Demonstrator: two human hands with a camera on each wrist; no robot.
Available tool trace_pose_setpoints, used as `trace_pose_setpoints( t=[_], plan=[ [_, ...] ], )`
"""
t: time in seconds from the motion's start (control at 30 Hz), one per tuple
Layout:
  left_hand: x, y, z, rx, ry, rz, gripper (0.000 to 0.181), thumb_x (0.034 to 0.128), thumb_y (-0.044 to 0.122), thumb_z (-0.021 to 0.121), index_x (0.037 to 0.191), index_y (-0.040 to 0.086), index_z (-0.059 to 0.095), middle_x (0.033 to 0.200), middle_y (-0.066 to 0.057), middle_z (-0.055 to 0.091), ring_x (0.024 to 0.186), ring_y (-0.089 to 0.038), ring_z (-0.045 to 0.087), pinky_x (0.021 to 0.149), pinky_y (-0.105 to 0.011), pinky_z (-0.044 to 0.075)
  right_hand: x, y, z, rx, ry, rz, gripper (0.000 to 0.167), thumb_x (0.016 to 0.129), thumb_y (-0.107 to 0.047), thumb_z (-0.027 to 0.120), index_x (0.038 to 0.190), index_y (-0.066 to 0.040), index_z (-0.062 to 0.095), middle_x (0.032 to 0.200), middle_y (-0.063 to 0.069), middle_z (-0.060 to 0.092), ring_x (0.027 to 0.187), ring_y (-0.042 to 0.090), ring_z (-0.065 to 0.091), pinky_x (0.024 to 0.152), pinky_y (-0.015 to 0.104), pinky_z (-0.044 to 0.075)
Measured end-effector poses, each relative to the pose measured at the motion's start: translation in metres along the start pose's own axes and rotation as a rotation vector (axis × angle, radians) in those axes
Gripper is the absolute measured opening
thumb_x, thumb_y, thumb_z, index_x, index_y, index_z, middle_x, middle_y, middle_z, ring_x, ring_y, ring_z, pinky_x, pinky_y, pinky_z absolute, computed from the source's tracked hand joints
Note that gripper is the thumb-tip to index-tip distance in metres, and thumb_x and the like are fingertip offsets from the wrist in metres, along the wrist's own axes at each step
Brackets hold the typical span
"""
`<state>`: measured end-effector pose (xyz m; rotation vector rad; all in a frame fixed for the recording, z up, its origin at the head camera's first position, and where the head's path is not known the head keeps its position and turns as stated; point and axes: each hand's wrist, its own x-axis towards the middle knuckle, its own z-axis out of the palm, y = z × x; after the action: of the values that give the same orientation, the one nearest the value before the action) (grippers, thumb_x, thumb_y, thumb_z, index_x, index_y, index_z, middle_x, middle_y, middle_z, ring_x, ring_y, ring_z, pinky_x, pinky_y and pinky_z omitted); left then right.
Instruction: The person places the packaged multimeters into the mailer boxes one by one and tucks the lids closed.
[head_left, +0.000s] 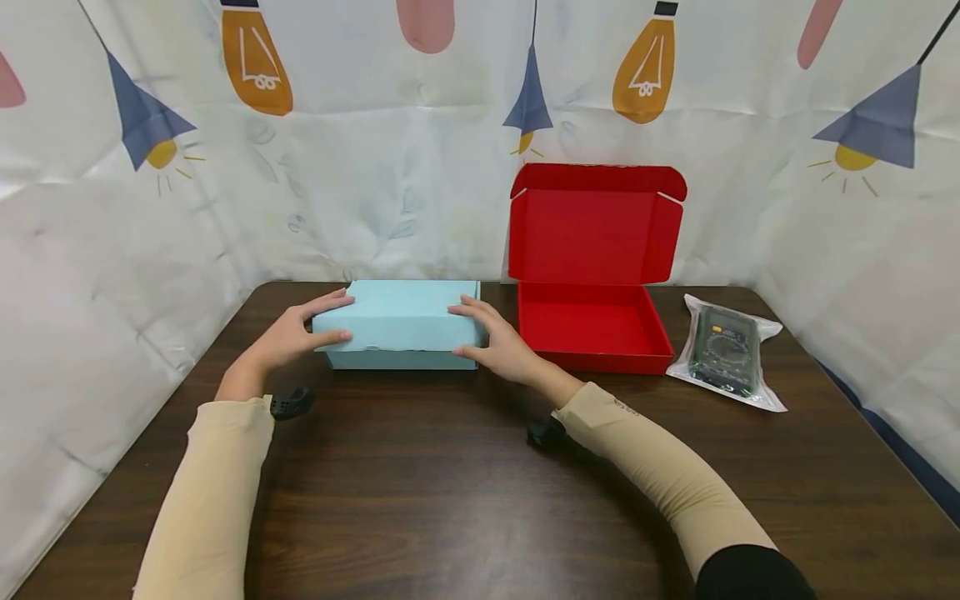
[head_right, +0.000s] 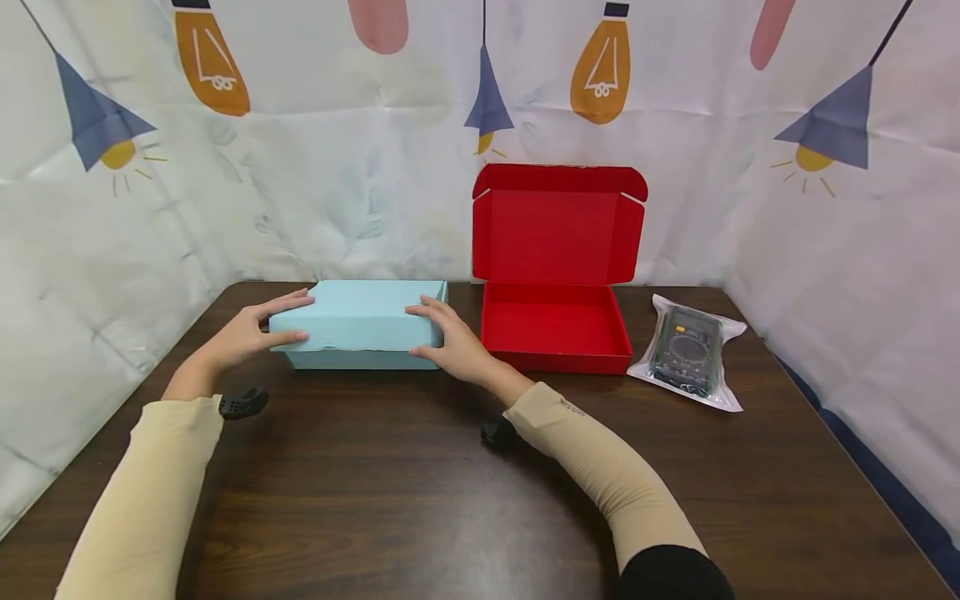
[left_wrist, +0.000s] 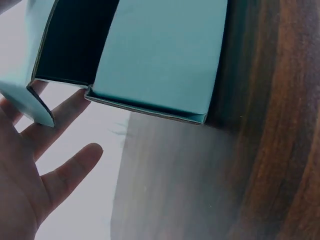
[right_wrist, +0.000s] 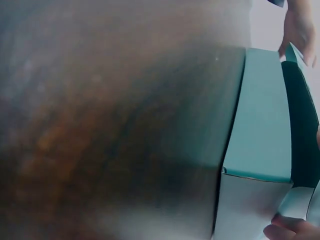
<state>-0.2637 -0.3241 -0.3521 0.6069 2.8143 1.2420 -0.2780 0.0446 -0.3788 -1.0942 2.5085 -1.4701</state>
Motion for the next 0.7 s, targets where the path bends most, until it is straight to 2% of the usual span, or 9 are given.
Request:
trace_pose_setpoints(
  t=[0.33,0.53,0.7],
  plan=[
    [-0.0067,0.0002,0.0089,0.016,-0.019,0.007,0.073,0.0959,0.017,0.073,0.159,0.008,0.038,0.169,-0.016,0.017,0.154,-0.043,0.013,0.11,-0.074,0.02,-0.0025,0.002,-0.0012,-0.064,-0.044,0.052,0.072,0.095,-0.014,0.075,0.158,-0.012,0.04,0.17,0.011,0.014,0.152,0.03,0.018,0.112,0.055,0.038],
    [-0.0094,0.0001,0.01,0.02,-0.01,0.003,0.073,0.095,0.018,0.074,0.158,0.008,0.04,0.169,-0.015,0.019,0.154,-0.042,0.014,0.111,-0.073,0.021,-0.0025,-0.0027,0.0018,-0.141,-0.075,0.154,0.077,0.095,-0.018,0.075,0.161,-0.016,0.034,0.171,0.012,0.005,0.152,0.033,0.019,0.11,0.053,0.042],
    [-0.0095,-0.0016,0.0084,0.04,-0.003,-0.007,0.072,0.0949,0.022,0.076,0.158,0.01,0.042,0.169,-0.014,0.021,0.153,-0.043,0.016,0.111,-0.072,0.023,0.0016,-0.0024,0.0021,-0.157,-0.121,0.167,0.08,0.096,-0.017,0.075,0.162,-0.017,0.03,0.171,0.011,0.002,0.154,0.031,0.014,0.11,0.052,0.042]
  ],
)
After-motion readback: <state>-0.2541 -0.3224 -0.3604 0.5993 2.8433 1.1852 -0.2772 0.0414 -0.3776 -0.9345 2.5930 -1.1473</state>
